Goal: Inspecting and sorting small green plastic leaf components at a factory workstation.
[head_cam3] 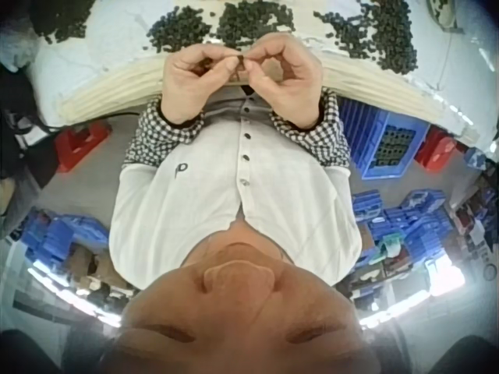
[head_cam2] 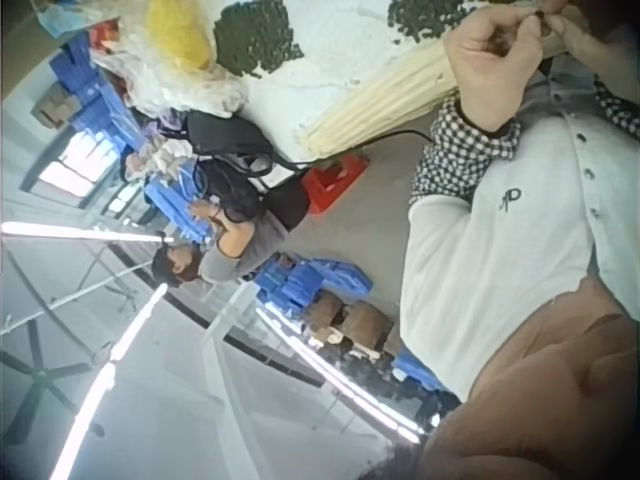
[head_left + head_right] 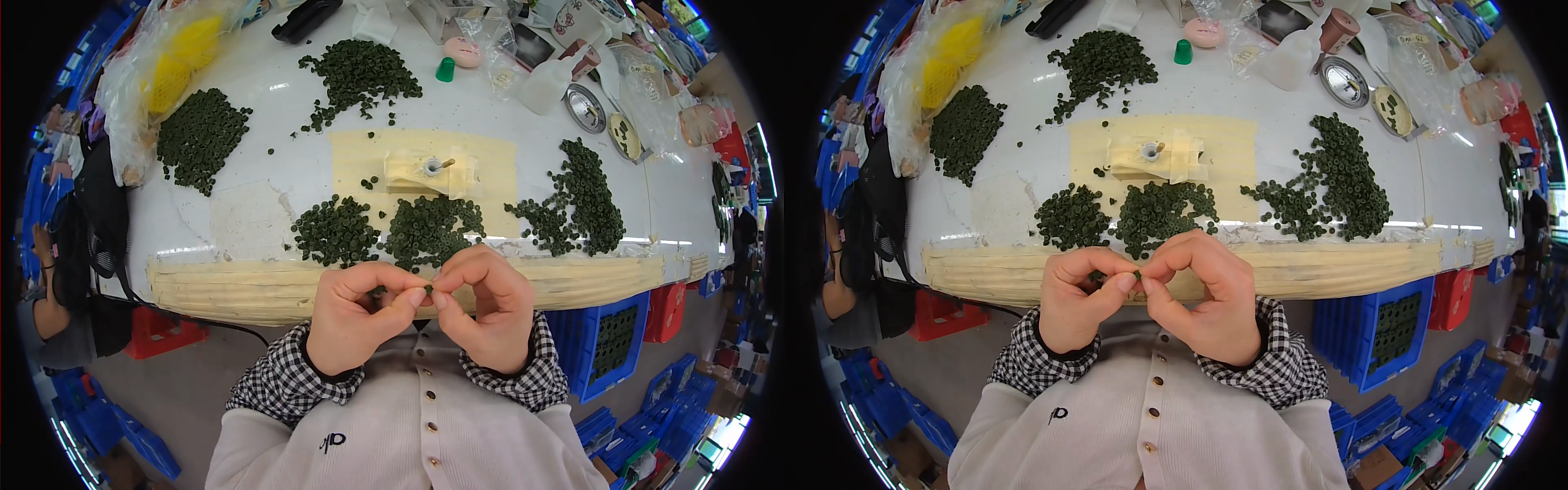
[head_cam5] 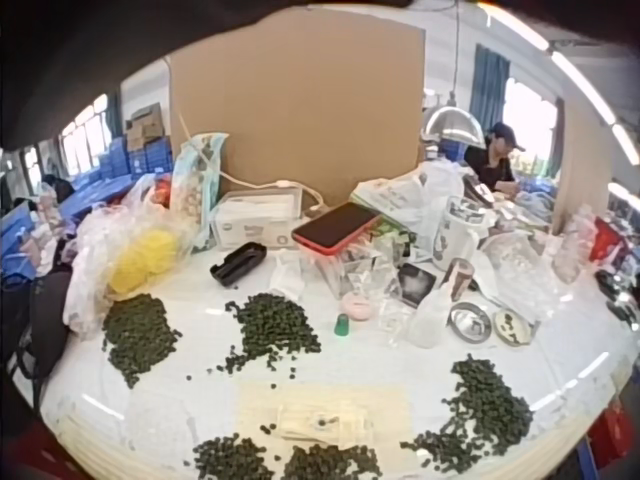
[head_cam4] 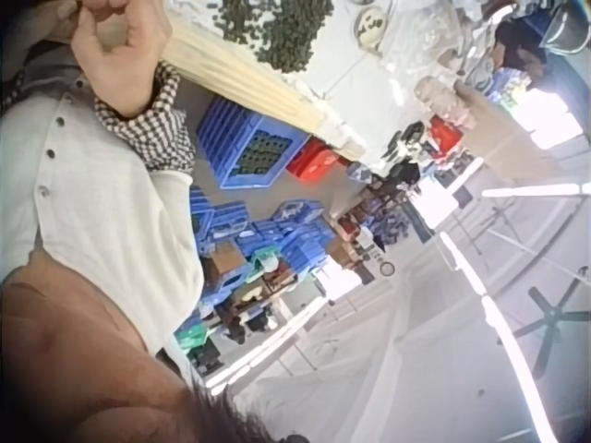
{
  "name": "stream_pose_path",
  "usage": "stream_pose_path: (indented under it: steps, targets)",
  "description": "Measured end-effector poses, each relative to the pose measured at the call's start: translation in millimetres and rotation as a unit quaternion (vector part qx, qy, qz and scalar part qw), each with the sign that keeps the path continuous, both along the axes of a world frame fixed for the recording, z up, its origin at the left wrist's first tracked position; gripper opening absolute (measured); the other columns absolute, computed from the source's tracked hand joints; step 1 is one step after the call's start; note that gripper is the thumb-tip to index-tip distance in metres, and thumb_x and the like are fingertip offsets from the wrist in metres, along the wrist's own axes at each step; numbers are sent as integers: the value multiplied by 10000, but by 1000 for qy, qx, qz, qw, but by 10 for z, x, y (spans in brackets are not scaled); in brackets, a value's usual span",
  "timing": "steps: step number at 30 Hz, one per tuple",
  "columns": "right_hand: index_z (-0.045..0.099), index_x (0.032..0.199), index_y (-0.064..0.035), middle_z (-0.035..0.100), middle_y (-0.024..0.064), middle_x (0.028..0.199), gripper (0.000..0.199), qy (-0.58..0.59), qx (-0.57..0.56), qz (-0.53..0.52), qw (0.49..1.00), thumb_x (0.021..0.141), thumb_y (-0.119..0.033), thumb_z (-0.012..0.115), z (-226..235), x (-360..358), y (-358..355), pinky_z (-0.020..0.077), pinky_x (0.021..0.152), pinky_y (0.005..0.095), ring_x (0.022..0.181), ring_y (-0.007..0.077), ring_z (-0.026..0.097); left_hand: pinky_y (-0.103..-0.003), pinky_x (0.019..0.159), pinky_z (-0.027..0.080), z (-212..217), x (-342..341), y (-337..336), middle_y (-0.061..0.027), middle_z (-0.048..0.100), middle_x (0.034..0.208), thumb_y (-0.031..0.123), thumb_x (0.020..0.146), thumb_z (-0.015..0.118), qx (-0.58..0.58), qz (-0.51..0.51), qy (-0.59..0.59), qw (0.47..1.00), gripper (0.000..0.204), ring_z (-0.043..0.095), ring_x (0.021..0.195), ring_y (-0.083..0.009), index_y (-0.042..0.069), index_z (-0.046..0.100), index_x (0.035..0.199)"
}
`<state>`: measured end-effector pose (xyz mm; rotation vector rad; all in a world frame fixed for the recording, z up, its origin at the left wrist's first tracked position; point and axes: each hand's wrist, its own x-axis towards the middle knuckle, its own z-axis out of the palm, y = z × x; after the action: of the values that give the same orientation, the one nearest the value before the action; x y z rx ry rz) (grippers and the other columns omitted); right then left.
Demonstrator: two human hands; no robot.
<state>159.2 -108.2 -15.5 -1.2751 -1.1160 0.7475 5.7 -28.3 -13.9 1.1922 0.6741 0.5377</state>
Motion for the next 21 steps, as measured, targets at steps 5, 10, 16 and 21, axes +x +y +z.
stream_pose_path:
  steps: [5, 10, 16, 21]
  targets:
    - [614, 857, 13, 611, 93, 824, 140, 0, -14, -40, 999, 730, 47, 664, 22, 29, 14, 467, 647, 250, 715, 148, 587, -159, 513, 336, 45, 0, 44, -11, 633, 759, 41, 888, 571, -179, 42, -52, 982, 102, 420, 572, 4, -1, 630, 960]
    - [628, 857, -11, 587, 82, 781, 183, -234, 4, -72, 970, 695, 37, 699, 9, 211, 44, 451, 620, 291, 703, 208, 556, -191, 470, 264, 28, -213, 222, -12, 579, 760, 183, 961, 473, -310, 127, -127, 934, 191, 343, 510, -44, 40, 600, 972]
    - [619, 803, -60, 533, 44, 756, 145, -377, 4, -13, 926, 686, -63, 703, -38, 120, 129, 416, 689, 335, 767, 234, 500, -216, 501, 305, -20, -295, 280, -42, 558, 829, 216, 978, 426, -360, 133, -226, 895, 225, 379, 555, -75, 36, 533, 1061]
    - [603, 804, -52, 542, 51, 784, 176, -445, 2, -12, 895, 668, -39, 712, -5, 33, 179, 412, 678, 349, 762, 251, 500, -228, 614, 412, 128, -134, 207, -74, 594, 969, 104, 968, 394, -338, 150, -177, 912, 250, 485, 699, -109, -3, 498, 1168]
